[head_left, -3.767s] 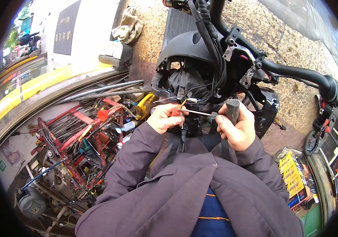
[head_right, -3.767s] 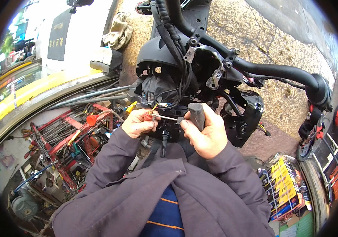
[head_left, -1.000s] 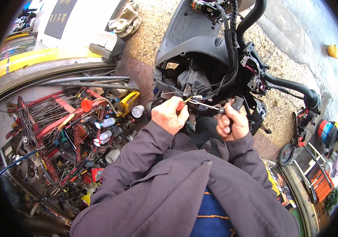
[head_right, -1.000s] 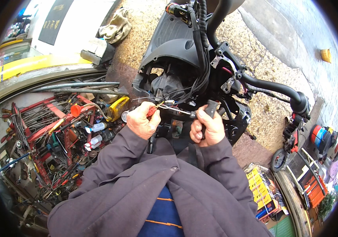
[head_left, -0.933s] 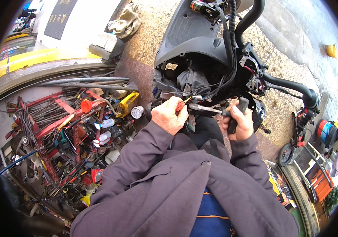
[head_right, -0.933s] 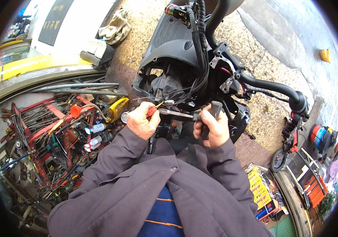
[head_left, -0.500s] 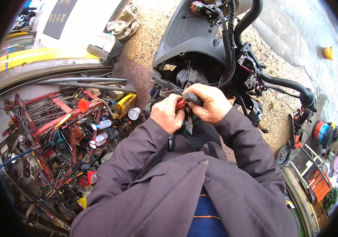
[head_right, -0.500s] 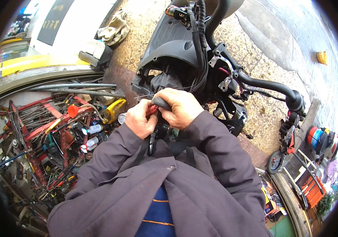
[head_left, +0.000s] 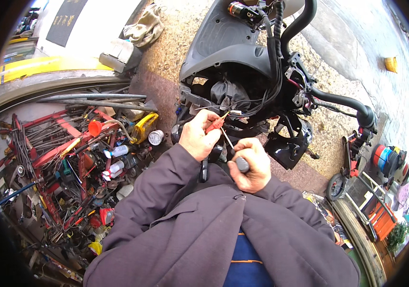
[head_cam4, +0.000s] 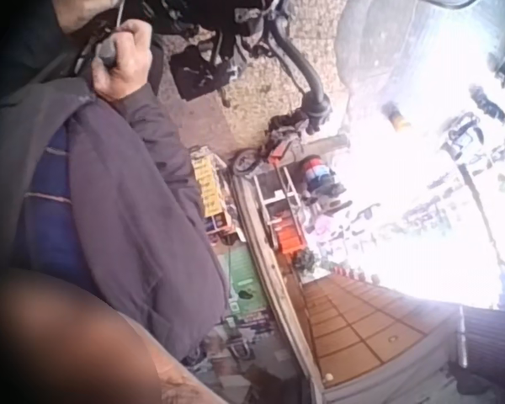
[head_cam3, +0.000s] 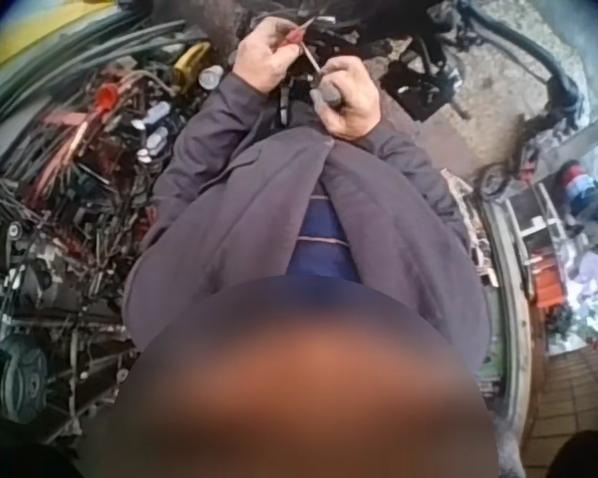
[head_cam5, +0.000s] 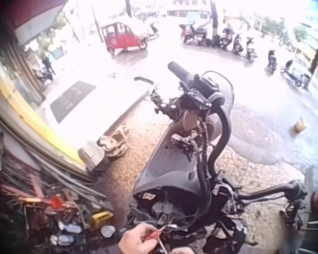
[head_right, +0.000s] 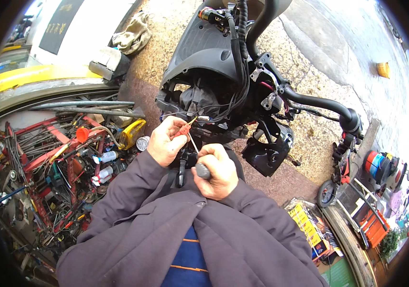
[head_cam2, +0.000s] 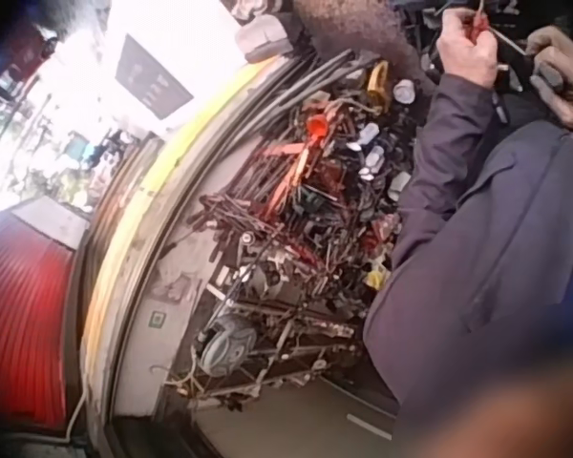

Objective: The person removes the front fairing of a scooter, disconnects the headlight wiring, and uses a cordless drill to remove the headlight assembly. They then strip the ends of the wires with pliers and prepare them for reconnection.

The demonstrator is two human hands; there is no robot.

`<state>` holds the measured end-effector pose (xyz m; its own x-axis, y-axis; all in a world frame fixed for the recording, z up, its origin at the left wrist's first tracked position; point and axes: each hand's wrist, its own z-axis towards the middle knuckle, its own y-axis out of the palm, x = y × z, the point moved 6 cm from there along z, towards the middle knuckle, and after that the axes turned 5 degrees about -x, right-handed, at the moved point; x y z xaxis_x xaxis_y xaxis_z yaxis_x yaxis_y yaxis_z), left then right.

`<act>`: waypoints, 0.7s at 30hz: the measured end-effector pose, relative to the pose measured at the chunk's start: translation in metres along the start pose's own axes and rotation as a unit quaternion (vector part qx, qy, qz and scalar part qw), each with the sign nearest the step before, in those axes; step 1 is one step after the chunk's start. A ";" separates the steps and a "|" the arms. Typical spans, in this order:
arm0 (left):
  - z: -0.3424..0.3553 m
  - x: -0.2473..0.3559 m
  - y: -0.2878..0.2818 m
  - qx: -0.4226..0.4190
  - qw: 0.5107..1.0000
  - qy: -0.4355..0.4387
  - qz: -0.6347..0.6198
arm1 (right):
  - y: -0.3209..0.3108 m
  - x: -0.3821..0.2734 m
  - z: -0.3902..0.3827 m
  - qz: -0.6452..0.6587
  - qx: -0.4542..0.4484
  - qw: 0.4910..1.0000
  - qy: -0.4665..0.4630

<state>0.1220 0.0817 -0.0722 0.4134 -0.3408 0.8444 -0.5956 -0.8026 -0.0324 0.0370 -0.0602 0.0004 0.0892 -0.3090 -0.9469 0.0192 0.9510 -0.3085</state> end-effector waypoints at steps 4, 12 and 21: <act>-0.005 -0.004 -0.003 -0.038 0.991 -0.002 -0.131 | -0.033 -0.012 -0.017 0.115 0.070 0.991 0.014; -0.002 -0.016 -0.005 -0.029 0.978 -0.040 -0.203 | 0.035 -0.008 0.026 0.031 -0.072 0.991 -0.112; -0.001 -0.003 -0.002 0.005 0.993 -0.043 -0.111 | -0.009 0.035 0.075 0.037 -0.157 0.987 -0.001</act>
<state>0.1217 0.0846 -0.0741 0.5908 -0.1954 0.7828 -0.4772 -0.8670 0.1437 0.1144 -0.0791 -0.0231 0.0808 -0.2386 -0.9677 -0.2961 0.9214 -0.2519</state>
